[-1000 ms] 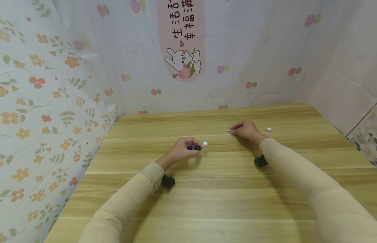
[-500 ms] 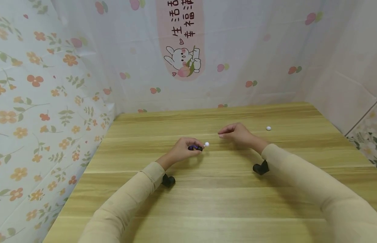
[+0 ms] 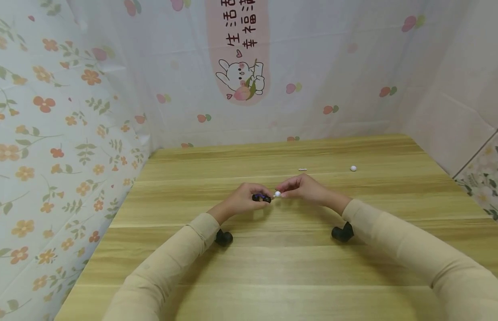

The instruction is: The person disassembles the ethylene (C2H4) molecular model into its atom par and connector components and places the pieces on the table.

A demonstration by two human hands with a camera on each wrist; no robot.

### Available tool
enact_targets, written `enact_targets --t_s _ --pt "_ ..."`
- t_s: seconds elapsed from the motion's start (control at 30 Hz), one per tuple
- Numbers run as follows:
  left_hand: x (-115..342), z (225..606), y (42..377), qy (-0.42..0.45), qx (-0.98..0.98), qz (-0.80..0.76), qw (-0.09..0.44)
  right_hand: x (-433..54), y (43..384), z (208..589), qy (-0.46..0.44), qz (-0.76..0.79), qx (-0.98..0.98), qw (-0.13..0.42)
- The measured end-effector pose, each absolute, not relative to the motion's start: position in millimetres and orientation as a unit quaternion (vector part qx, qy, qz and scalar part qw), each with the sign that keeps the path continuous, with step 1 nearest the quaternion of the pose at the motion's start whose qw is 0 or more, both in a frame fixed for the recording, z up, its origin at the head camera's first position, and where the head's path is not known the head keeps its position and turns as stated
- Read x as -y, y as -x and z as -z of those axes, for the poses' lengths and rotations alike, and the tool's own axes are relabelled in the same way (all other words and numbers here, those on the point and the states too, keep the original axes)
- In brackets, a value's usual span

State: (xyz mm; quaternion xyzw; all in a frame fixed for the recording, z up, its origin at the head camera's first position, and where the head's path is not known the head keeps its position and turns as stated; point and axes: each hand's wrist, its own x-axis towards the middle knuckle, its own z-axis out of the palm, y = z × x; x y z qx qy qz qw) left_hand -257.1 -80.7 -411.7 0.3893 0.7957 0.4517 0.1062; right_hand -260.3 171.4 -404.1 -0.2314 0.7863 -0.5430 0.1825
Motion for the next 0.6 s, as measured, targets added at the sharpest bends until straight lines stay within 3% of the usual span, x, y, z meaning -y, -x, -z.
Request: enact_targets --t_s 0.3,0.6 --pt "76.7 412.2 255.2 -0.375 -0.792 -0.471 0.1 -167.8 253.6 404.9 0.203 0.542 -0.796 0.175" --pt "71.7 412.7 255.7 -0.364 -0.803 -0.473 0.018 -163.8 249.2 405.9 0.189 0.574 -0.782 0.15"
